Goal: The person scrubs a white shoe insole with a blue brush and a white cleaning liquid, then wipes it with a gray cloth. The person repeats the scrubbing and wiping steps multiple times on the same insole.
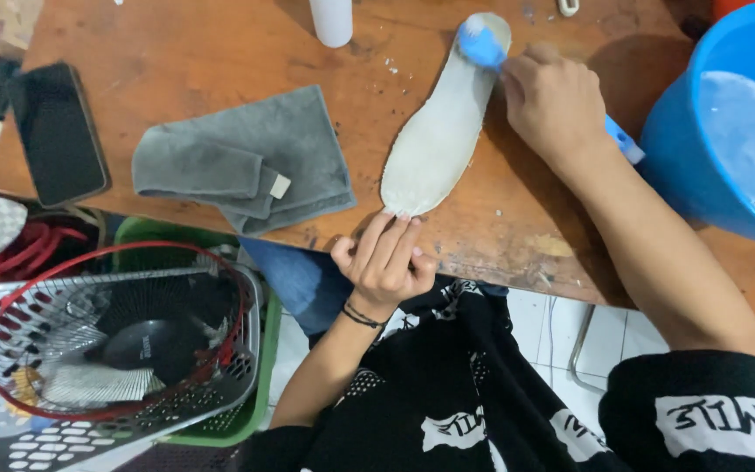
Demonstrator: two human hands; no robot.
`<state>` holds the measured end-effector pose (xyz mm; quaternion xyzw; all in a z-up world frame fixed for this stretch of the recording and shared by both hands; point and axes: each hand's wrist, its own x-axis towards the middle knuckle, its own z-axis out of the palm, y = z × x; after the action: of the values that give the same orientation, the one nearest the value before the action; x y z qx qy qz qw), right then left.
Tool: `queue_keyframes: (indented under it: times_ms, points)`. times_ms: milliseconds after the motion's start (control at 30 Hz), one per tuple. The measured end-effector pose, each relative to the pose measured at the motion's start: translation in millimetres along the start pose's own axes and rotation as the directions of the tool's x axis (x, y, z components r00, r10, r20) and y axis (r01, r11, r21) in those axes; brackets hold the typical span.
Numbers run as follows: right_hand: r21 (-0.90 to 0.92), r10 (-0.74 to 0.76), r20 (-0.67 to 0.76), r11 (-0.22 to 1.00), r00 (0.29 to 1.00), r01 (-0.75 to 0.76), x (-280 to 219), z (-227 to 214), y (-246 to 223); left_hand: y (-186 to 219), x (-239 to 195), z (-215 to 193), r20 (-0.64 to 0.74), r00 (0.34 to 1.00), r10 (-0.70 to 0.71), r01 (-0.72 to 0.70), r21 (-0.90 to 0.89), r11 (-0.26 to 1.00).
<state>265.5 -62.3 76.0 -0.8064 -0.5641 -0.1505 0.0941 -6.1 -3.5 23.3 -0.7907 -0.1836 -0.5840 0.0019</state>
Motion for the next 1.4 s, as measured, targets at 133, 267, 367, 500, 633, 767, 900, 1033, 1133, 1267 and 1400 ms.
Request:
queue_keyframes:
  times_ms: [133,267,367,500,633,767,900,1033,1133,1267,1400]
  points:
    - [0.043,-0.175,0.156,0.984,0.972,0.17,-59,-50,-72,-2,-1,1,0.014,1.0,0.019,-0.019,0.002,1.0]
    - [-0.03,0.021,0.188,0.999,0.982,-0.016,-19,-11,-18,2,0,-1,0.015,1.0,0.024,-0.023,-0.02,1.0]
    - [-0.047,0.043,-0.051,0.998,0.998,-0.045,18,20,19,0,5,0,-0.015,1.0,0.021,-0.021,0.002,1.0]
    - [-0.016,0.06,0.037,0.998,0.998,-0.06,-28,-8,-39,-2,-7,8,-0.043,0.999,0.003,-0.003,-0.014,1.0]
    - [-0.061,0.05,0.075,0.997,0.996,-0.045,-49,-20,-56,-1,-12,12,-0.095,0.995,0.002,-0.002,-0.002,1.0]
    - [-0.135,0.028,-0.031,0.99,0.999,-0.032,4,29,17,0,3,1,-0.006,1.0,0.028,-0.028,0.001,1.0]
    - [-0.145,-0.033,-0.047,0.989,0.998,0.025,-22,5,-28,-1,2,1,-0.001,1.0,0.02,-0.02,0.001,1.0]
    - [0.198,-0.205,0.084,0.963,0.975,0.185,-101,-57,-115,2,4,-1,0.005,1.0,0.021,-0.021,0.013,1.0]
    - [-0.014,-0.102,0.044,0.995,0.994,0.103,-73,-30,-73,0,-4,3,-0.01,1.0,0.006,-0.006,-0.009,1.0]
    - [-0.128,0.002,-0.098,0.992,0.995,-0.015,18,5,9,-1,2,2,-0.051,0.998,0.033,-0.034,-0.002,0.999]
    - [-0.2,-0.348,-0.17,0.928,0.922,0.313,80,8,-4,1,-5,1,-0.047,0.999,0.004,-0.004,-0.017,1.0]
